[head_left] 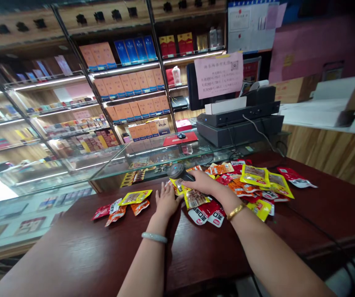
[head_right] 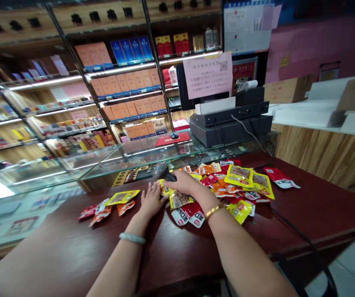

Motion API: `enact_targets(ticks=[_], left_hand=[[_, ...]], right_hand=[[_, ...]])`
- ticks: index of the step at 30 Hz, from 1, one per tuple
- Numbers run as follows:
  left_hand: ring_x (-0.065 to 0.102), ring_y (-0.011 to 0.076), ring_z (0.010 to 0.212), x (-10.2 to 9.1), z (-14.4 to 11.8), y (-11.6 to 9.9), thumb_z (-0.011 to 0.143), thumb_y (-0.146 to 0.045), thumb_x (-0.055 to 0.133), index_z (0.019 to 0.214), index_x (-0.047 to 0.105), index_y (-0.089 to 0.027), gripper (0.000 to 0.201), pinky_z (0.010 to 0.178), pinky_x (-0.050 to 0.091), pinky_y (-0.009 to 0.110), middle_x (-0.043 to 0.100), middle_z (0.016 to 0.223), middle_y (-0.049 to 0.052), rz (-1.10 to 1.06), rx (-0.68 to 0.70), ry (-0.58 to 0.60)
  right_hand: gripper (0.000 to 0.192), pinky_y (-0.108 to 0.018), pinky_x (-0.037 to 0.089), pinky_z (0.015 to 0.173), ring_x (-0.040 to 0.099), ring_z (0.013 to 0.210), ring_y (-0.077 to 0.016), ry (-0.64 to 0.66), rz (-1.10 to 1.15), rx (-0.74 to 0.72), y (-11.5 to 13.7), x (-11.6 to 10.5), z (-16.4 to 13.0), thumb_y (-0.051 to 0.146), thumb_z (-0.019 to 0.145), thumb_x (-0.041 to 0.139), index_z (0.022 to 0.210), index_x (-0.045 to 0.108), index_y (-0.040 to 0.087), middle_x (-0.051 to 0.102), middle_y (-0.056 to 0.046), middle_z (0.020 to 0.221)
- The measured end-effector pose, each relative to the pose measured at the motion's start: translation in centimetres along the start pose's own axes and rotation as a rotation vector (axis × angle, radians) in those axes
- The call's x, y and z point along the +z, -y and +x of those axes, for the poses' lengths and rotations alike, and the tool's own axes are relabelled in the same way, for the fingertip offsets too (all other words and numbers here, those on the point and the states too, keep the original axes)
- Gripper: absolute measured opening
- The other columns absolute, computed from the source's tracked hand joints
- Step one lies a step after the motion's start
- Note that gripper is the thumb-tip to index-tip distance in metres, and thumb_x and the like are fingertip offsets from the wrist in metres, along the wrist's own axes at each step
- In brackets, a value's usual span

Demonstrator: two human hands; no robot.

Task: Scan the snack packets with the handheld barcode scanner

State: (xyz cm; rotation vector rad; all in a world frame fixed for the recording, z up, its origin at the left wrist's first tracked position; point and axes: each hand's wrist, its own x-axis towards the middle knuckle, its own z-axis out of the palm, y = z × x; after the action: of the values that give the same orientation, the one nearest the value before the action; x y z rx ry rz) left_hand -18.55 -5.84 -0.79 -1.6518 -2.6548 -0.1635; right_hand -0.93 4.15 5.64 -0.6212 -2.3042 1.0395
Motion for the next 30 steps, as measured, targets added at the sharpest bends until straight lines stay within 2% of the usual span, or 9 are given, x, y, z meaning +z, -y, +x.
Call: enact_targets(ticks=[3, 6, 10, 13, 18, 22, 25, 27, 30], left_hand=[[0.018, 0.0320, 0.161, -0.4, -0.5, -0.5, 0.102, -0.059, 0.024, 0.164, 0.031, -0.018, 0.075, 0.125, 0.003, 0.069, 0.023, 0.172, 0.015, 0.047, 0.043, 0.163], [0.023, 0.0361, 0.159, -1.5, -1.3, -0.3, 0.099, -0.066, 0.030, 0.160, 0.041, -0.017, 0.079, 0.124, 0.004, 0.072, 0.027, 0.170, 0.018, 0.068, -0.035, 0.216], [0.061, 0.0407, 0.132, -3.6, -2.8, 0.9, 0.098, -0.063, 0.037, 0.123, 0.077, -0.017, 0.066, 0.124, 0.007, 0.068, 0.068, 0.136, 0.024, 0.120, -0.084, 0.175], [0.073, 0.0370, 0.111, -4.8, -3.1, 2.1, 0.100, -0.045, 0.042, 0.101, 0.083, -0.018, 0.049, 0.124, 0.017, 0.062, 0.080, 0.108, 0.020, 0.115, -0.184, 0.050], [0.062, 0.0369, 0.130, -3.8, -1.9, 2.2, 0.100, -0.036, 0.045, 0.121, 0.076, -0.018, 0.042, 0.116, 0.037, 0.055, 0.072, 0.132, 0.020, 0.052, -0.159, -0.170], [0.036, 0.0383, 0.153, -1.5, -0.8, 0.3, 0.102, -0.056, 0.040, 0.151, 0.052, -0.012, 0.068, 0.123, 0.020, 0.066, 0.053, 0.155, 0.023, -0.041, -0.140, -0.174], [0.026, 0.0415, 0.157, -0.5, -0.3, -0.6, 0.098, -0.063, 0.046, 0.163, 0.031, -0.012, 0.085, 0.121, 0.011, 0.074, 0.046, 0.159, 0.026, -0.083, -0.154, -0.142], [0.021, 0.0430, 0.158, -0.3, 0.0, -0.6, 0.095, -0.057, 0.058, 0.164, 0.032, -0.018, 0.083, 0.119, 0.008, 0.078, 0.044, 0.161, 0.024, -0.112, -0.113, -0.106], [0.024, 0.0409, 0.158, -0.1, 0.6, 0.1, 0.087, -0.036, 0.074, 0.154, 0.050, -0.030, 0.072, 0.119, 0.006, 0.078, 0.051, 0.158, 0.017, -0.253, -0.048, -0.086]], right_hand=[[0.029, -0.031, 0.051, 0.072, 0.069, 0.079, -0.0236, -0.002, -0.006, 0.014, 0.0, 0.0, 0.0, 0.041, 0.087, 0.074, 0.100, 0.078, 0.014, 0.078, -0.007, 0.088], [0.029, -0.031, 0.051, 0.071, 0.069, 0.079, -0.0235, -0.005, -0.004, 0.031, 0.1, 0.0, -0.1, 0.041, 0.087, 0.075, 0.100, 0.077, 0.014, 0.078, -0.007, 0.089], [0.027, -0.032, 0.051, 0.071, 0.070, 0.077, -0.0236, 0.000, -0.007, 0.039, 0.1, -0.2, -0.2, 0.040, 0.087, 0.075, 0.098, 0.077, 0.015, 0.078, -0.007, 0.087], [0.029, -0.031, 0.051, 0.072, 0.070, 0.082, -0.0244, 0.000, -0.008, 0.041, 0.0, -0.2, -0.1, 0.041, 0.085, 0.077, 0.098, 0.077, 0.016, 0.078, -0.007, 0.089], [0.027, -0.029, 0.049, 0.063, 0.065, 0.063, -0.0193, 0.015, 0.009, 0.063, 0.1, 0.0, -0.2, 0.042, 0.086, 0.076, 0.095, 0.074, 0.016, 0.072, -0.002, 0.070], [0.028, -0.027, 0.046, 0.053, 0.060, 0.052, -0.0162, 0.031, 0.029, 0.074, 0.3, 0.2, -0.3, 0.043, 0.087, 0.075, 0.095, 0.073, 0.016, 0.069, -0.001, 0.066], [0.026, -0.028, 0.049, 0.060, 0.067, 0.065, -0.0193, 0.020, 0.027, 0.039, 0.1, 0.2, -0.2, 0.041, 0.086, 0.076, 0.095, 0.074, 0.016, 0.074, -0.004, 0.078], [0.024, -0.030, 0.050, 0.069, 0.070, 0.078, -0.0225, 0.012, 0.021, 0.012, -0.2, 0.3, 0.0, 0.038, 0.085, 0.077, 0.095, 0.075, 0.015, 0.077, -0.006, 0.086], [0.025, -0.031, 0.051, 0.074, 0.071, 0.086, -0.0246, 0.017, 0.022, -0.004, -0.5, 0.5, 0.2, 0.037, 0.085, 0.076, 0.097, 0.077, 0.016, 0.079, -0.007, 0.092]])
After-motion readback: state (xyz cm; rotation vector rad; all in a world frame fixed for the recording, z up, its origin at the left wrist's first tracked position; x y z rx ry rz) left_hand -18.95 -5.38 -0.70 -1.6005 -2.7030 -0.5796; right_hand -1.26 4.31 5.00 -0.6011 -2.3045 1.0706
